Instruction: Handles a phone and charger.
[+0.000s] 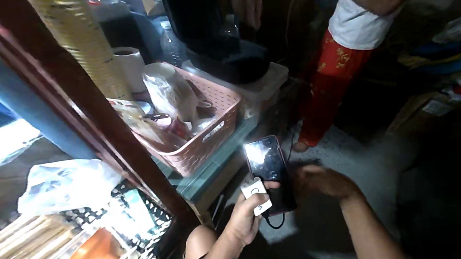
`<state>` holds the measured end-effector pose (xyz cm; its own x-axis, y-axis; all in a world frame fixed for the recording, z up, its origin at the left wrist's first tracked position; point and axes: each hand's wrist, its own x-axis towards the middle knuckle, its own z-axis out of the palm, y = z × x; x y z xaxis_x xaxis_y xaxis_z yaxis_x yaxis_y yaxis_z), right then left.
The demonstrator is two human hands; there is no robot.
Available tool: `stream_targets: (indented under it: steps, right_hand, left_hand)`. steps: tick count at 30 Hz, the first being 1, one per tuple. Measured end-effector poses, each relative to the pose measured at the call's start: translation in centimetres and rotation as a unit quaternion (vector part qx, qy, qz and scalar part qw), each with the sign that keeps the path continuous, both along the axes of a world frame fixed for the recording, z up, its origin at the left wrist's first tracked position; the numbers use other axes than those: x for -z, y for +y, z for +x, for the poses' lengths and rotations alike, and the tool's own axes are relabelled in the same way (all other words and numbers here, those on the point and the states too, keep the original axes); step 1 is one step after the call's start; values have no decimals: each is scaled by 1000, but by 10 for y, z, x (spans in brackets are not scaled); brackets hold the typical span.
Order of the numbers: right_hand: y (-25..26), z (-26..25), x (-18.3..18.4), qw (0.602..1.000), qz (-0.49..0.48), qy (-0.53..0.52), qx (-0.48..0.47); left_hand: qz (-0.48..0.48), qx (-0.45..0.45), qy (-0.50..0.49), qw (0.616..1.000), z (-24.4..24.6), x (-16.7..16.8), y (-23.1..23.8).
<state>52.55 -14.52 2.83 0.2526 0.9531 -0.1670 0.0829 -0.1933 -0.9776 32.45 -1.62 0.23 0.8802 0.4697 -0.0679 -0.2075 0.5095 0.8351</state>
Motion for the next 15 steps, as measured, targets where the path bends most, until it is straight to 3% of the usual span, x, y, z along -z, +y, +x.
stream_targets:
  steps: [5,7,11,15]
  right_hand:
    - [67,102,23,965,-104,-59,232]
    - [86,129,28,945,-147,-78,281]
    - [105,147,25,924,-201,-118,302]
    - [116,150,23,906,-262,-208,260]
  left_hand:
    - [3,-30,31,999,-13,4,-3]
    - [3,-37,38,999,-16,4,-4]
    - [11,-48,33,998,-21,5,-5]
    - [-2,-62,36,997,-26,4,-6]
